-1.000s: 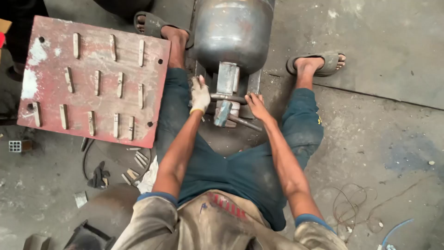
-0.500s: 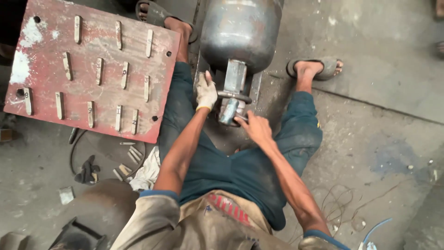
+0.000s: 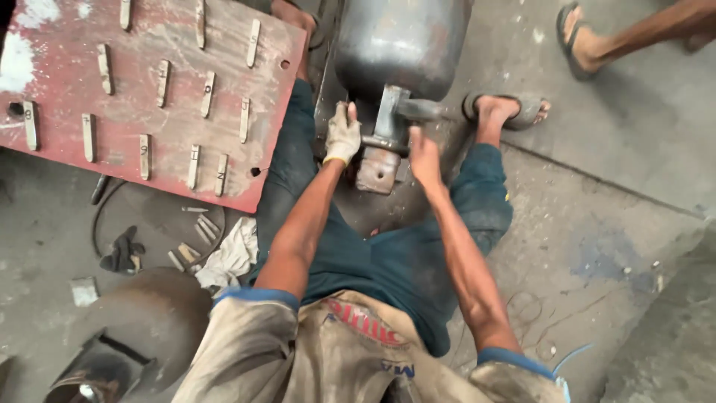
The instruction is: Assembling and hammering metal components onto gas cylinders.
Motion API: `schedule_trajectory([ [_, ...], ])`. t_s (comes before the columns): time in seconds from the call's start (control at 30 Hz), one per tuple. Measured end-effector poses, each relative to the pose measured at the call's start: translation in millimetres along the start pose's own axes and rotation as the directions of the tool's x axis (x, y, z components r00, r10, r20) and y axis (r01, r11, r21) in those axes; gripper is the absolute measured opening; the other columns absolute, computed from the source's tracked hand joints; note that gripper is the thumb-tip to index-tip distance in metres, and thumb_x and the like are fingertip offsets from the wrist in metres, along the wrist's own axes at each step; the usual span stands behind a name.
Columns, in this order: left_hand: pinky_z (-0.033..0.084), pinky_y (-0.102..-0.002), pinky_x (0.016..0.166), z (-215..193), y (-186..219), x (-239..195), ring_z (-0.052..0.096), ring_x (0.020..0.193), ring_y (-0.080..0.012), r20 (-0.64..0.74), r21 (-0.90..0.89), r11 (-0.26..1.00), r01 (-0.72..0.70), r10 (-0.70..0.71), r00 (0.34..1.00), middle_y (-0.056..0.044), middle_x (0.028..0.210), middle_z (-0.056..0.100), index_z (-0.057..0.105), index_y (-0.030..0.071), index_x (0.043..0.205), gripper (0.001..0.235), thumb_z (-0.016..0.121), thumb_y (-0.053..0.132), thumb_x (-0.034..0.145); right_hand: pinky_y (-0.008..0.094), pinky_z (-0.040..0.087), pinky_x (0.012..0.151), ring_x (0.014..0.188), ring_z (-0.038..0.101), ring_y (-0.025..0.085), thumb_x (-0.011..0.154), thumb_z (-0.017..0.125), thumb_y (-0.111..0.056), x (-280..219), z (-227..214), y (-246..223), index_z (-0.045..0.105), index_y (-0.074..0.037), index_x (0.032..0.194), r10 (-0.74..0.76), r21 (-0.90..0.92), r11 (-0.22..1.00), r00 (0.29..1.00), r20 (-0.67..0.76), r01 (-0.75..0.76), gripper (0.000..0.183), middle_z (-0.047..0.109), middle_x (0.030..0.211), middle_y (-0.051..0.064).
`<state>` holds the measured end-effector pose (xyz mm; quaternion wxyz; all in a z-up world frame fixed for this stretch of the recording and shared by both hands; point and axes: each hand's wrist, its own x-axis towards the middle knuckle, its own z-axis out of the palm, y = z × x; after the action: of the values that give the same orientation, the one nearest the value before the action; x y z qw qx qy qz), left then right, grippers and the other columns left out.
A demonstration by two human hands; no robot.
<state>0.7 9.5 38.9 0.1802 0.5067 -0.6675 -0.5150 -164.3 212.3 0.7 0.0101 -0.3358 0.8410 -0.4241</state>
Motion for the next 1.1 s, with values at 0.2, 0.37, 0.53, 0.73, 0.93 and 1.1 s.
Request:
schedule_trajectory([
  [0.2,0.048,-0.055,0.094,-15.3,14.2,-9.0,0.061,0.110,-0.0497,0.087,0.091,0.994,0.061,-0.069,0.994,-0.031,0.120,0.062,0.045,0.004,0.141,0.061,0.049,0.050,0.100,0.030,0.038,0.043,0.046,0.046,0.010,0.108,0.053,-0.045,-27.3,-91.1,-132.6,0.052,-0.011,0.082,0.395,0.373,0.759,0.834,0.386,-0.533,0.043,0.048,0.059,-0.004],
  [0.37,0.051,-0.049,0.097,-103.3,32.0,-87.9,0.065,0.111,-0.0409,-0.114,0.282,0.882,-0.377,0.421,0.900,-0.021,0.118,0.068,0.060,0.006,0.127,0.044,0.065,0.036,0.095,0.027,0.029,0.041,0.044,0.037,0.007,0.107,0.053,-0.039,-98.1,-68.5,-131.9,0.051,-0.013,0.080,0.403,0.284,0.712,0.705,0.584,-0.642,0.038,0.040,0.057,-0.005],
  [0.53,0.052,-0.051,0.084,-239.1,81.5,-166.1,0.066,0.098,-0.0372,-0.055,0.621,0.688,-0.374,0.515,0.856,-0.015,0.105,0.068,0.066,0.013,0.115,0.034,0.078,0.020,0.083,0.027,0.031,0.044,0.049,0.039,0.005,0.111,0.055,-0.038,-132.1,-51.4,-100.3,0.051,-0.010,0.081,0.332,0.353,0.719,0.743,0.582,-0.598,0.042,0.044,0.061,-0.006],
  [0.73,0.054,-0.051,0.080,-285.8,33.0,-158.5,0.065,0.099,-0.0408,-0.123,0.803,0.575,-0.158,0.420,0.899,-0.023,0.107,0.065,0.060,0.005,0.108,0.033,0.072,0.020,0.081,0.031,0.035,0.044,0.047,0.044,0.010,0.106,0.058,-0.037,-128.3,-52.9,-95.6,0.057,-0.006,0.086,0.411,0.247,0.738,0.707,0.575,-0.629,0.037,0.049,0.060,0.000],
  [0.93,0.055,-0.042,0.083,-210.2,29.3,-134.0,0.071,0.095,-0.0318,-0.013,0.366,0.911,-0.189,0.208,0.978,-0.018,0.106,0.071,0.057,0.006,0.128,0.033,0.065,0.010,0.096,0.039,0.045,0.059,0.061,0.051,0.018,0.105,0.064,-0.041,-143.7,-41.2,-69.6,0.062,0.004,0.084,0.291,0.062,0.937,0.864,0.411,-0.345,0.050,0.057,0.067,0.010],
  [1.1,0.052,-0.036,0.090,-92.6,79.8,-80.0,0.067,0.103,-0.0253,0.466,-0.329,0.923,-0.202,0.344,0.815,-0.017,0.117,0.068,0.057,0.002,0.131,0.028,0.061,0.007,0.103,0.035,0.042,0.054,0.061,0.045,0.010,0.103,0.063,-0.041,-136.5,-49.9,-97.0,0.061,-0.001,0.083,0.341,0.195,0.856,0.807,0.483,-0.479,0.045,0.049,0.063,0.000],
])
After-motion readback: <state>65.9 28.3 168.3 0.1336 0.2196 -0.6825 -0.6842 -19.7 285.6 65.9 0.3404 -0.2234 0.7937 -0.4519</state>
